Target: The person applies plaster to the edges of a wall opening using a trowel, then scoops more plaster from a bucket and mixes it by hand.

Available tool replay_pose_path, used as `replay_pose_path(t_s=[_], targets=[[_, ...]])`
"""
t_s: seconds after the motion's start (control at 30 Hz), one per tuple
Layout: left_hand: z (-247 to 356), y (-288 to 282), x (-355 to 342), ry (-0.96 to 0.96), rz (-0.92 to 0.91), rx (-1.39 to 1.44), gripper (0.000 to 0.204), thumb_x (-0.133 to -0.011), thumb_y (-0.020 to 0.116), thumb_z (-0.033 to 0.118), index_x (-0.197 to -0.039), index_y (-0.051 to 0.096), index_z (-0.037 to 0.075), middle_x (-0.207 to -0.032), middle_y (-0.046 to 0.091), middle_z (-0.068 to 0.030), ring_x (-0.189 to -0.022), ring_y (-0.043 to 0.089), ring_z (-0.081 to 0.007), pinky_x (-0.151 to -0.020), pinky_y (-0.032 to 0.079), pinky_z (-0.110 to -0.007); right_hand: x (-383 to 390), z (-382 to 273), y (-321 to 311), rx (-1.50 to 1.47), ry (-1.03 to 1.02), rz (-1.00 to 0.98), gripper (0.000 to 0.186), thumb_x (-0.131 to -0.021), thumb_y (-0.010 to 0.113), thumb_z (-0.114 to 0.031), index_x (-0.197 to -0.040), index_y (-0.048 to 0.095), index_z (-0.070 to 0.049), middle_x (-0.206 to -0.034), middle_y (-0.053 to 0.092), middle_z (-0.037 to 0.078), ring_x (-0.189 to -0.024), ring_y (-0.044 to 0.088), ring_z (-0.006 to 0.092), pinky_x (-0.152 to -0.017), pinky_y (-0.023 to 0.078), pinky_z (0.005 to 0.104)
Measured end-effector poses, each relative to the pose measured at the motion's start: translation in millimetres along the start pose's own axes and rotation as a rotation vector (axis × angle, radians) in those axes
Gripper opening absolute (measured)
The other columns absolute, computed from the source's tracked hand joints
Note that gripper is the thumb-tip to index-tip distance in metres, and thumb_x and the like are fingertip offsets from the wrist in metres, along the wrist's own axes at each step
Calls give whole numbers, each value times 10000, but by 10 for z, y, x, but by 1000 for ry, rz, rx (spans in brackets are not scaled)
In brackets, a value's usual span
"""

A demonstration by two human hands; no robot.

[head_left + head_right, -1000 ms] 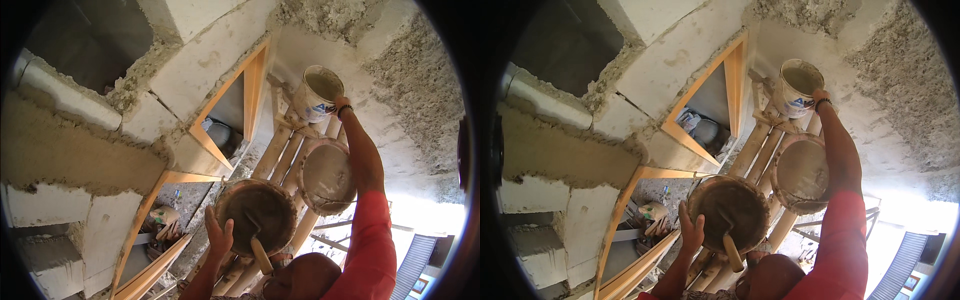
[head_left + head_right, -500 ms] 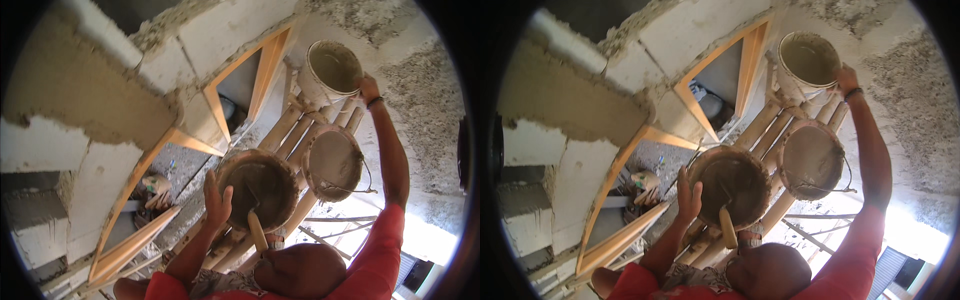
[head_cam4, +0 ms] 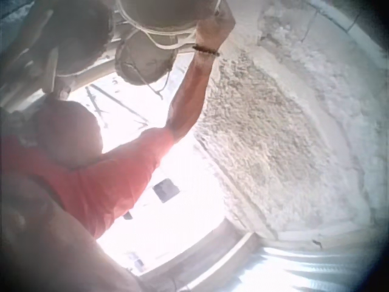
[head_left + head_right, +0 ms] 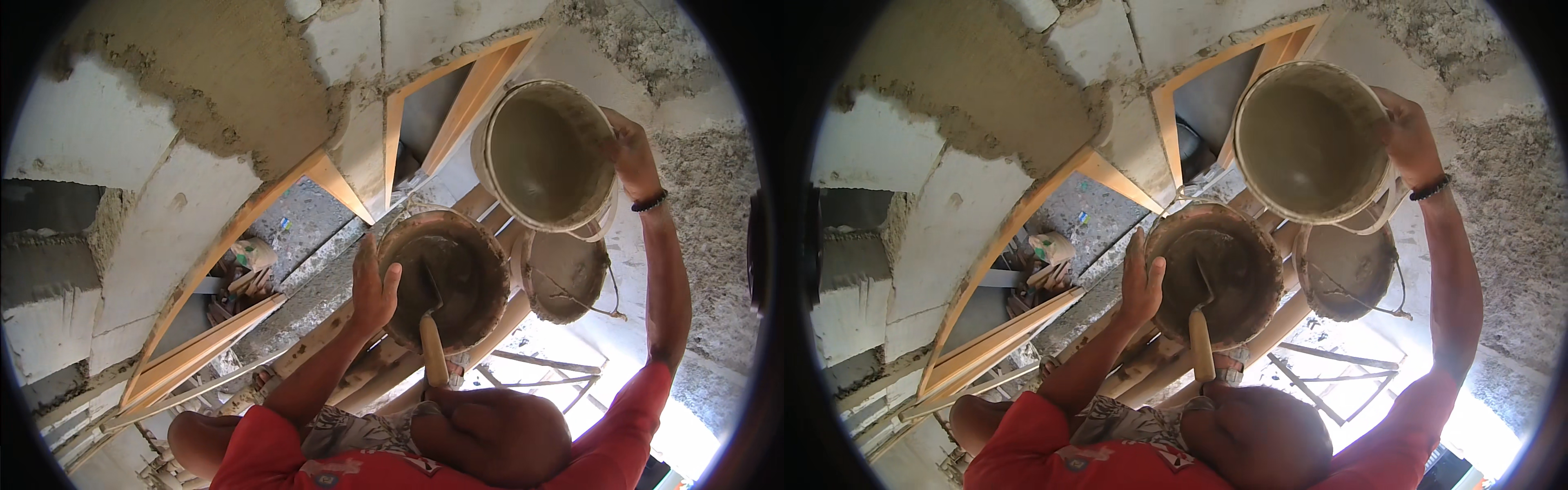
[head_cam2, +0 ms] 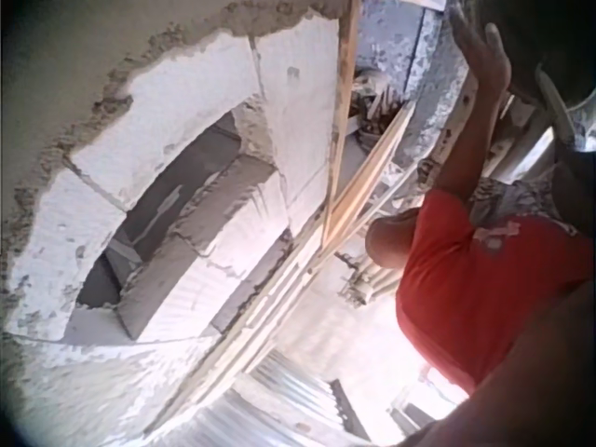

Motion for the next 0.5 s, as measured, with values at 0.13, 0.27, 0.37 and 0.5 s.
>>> replay_pose_path(t_s=[0.13,0.27,0.37,0.5], targets=[[18,-65,21,-26,15,-1,697,-1024,513,340,-1493,267,-112,-1516,330,-332,-1407,332,-466,-1181,234,-502,72,-341,327,157,-143,-27,312,-960,615,-82,-1244,640,46,-1132,722,92,-1016,666,133,-887,534,284],[-7,-39,17,-46,7,35,694,-1026,505,357,-1494,278,-103,-1508,344,-329,-1407,336,-457,-1181,239,-495,153,-557,515,284,-179,-3,329,-927,600,-3,-1253,638,28,-1135,731,119,-1019,675,145,-901,530,288],[-14,-52,10,-56,13,47,691,-1027,501,363,-1489,286,-104,-1500,356,-328,-1403,340,-456,-1178,245,-492,222,-699,605,375,-170,4,356,-897,598,33,-1249,644,14,-1132,734,136,-1036,679,151,-916,526,296],[10,-57,13,-51,11,51,690,-1028,496,371,-1482,295,-109,-1492,365,-329,-1394,348,-457,-1174,252,-496,277,-687,611,349,-163,-2,370,-880,582,51,-1241,650,8,-1140,729,154,-1071,680,165,-933,521,308]])
Point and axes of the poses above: each hand's wrist, its own x-axis away from the middle knuckle, its own y-axis out of the palm, z = x × y, the point moved 7 cm from there along -x, towards the middle knuckle
